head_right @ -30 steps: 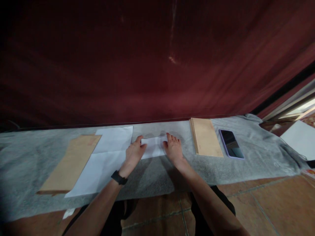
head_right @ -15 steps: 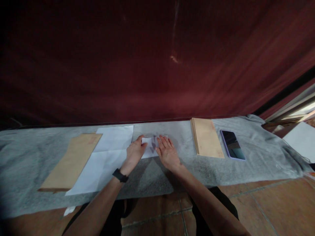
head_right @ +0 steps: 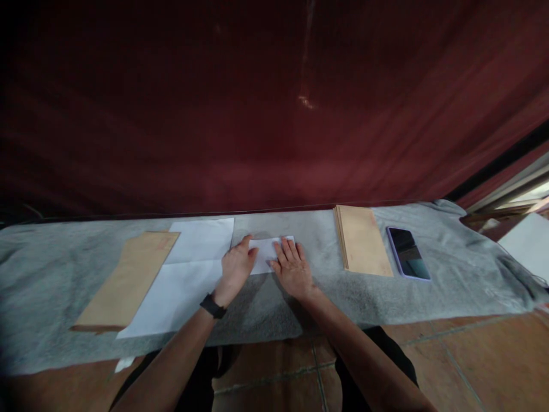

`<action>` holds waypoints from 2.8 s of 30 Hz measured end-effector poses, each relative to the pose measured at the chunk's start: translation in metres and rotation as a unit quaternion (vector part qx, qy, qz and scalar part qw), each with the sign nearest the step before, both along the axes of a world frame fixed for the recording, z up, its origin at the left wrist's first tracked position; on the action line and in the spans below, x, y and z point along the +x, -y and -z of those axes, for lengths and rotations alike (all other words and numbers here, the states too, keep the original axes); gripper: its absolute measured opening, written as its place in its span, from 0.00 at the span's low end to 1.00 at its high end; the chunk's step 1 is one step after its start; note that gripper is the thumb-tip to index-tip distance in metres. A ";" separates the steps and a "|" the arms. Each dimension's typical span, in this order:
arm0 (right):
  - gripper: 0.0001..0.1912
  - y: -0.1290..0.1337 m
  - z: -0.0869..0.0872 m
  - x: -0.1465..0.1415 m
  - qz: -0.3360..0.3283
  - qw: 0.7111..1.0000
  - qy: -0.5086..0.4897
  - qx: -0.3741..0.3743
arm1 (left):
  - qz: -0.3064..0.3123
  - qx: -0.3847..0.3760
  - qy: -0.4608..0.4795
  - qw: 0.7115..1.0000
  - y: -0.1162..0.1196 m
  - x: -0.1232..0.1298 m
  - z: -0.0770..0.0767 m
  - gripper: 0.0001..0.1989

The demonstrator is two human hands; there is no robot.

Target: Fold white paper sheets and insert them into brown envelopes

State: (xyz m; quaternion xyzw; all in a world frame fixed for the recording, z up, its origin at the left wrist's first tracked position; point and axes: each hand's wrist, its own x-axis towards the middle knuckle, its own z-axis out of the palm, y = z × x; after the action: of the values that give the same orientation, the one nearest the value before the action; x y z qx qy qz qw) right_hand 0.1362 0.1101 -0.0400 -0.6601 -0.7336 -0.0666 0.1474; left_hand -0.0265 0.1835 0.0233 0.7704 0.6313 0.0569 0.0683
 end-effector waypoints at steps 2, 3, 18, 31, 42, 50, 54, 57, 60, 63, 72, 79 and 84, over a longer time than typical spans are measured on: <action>0.29 0.000 0.000 0.000 0.002 1.000 0.005 -0.002 | 0.023 0.062 -0.005 0.998 0.004 0.002 0.002 0.19; 0.29 0.000 0.000 0.000 0.002 1.000 0.008 -0.004 | 0.038 0.092 -0.003 0.995 0.008 0.004 0.004 0.20; 0.29 -0.003 0.002 0.018 -0.042 0.999 0.000 -0.027 | 0.175 0.053 0.046 0.982 0.046 0.031 0.048 0.33; 0.28 -0.007 -0.001 0.057 0.034 0.998 -0.032 -0.043 | 0.131 0.050 0.012 0.990 0.039 0.020 0.042 0.37; 0.26 0.040 -0.013 0.030 -0.136 0.987 -0.075 -0.041 | 0.132 0.051 0.011 0.990 0.039 0.020 0.043 0.35; 0.31 0.050 -0.014 0.031 -0.120 0.990 -0.061 -0.050 | 0.179 0.036 0.038 0.982 0.036 0.019 0.032 0.28; 0.30 0.049 -0.007 0.028 -0.108 0.991 -0.065 -0.032 | 0.341 -0.013 0.097 0.935 0.035 0.031 0.024 0.27; 0.30 0.049 0.000 0.025 -0.099 0.992 -0.076 -0.009 | 0.352 -0.031 0.097 0.930 0.034 0.040 0.024 0.26; 0.31 0.049 0.002 0.025 -0.095 0.992 -0.079 0.002 | 0.342 -0.032 0.079 0.936 0.027 0.045 0.027 0.25; 0.31 0.048 0.001 0.025 -0.095 0.993 -0.072 -0.011 | 0.336 -0.015 0.060 0.940 0.017 0.047 0.030 0.25; 0.30 0.047 0.001 0.023 -0.089 0.994 -0.067 -0.009 | 0.273 0.010 0.017 0.962 -0.004 0.062 0.030 0.26; 0.30 0.047 0.002 0.027 -0.101 0.993 -0.054 -0.007 | 0.216 0.030 -0.017 0.976 0.031 0.030 0.034 0.27; 0.31 0.051 0.002 0.028 -0.107 0.993 -0.048 -0.010 | 0.178 0.041 -0.034 0.983 0.052 0.007 0.036 0.29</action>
State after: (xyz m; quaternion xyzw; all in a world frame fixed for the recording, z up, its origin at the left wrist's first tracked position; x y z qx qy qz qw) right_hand 0.1637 0.0596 -0.0416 -0.5813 -0.7929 -0.0110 0.1824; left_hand -0.0199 0.1311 -0.0125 0.8740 0.4834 0.0431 0.0245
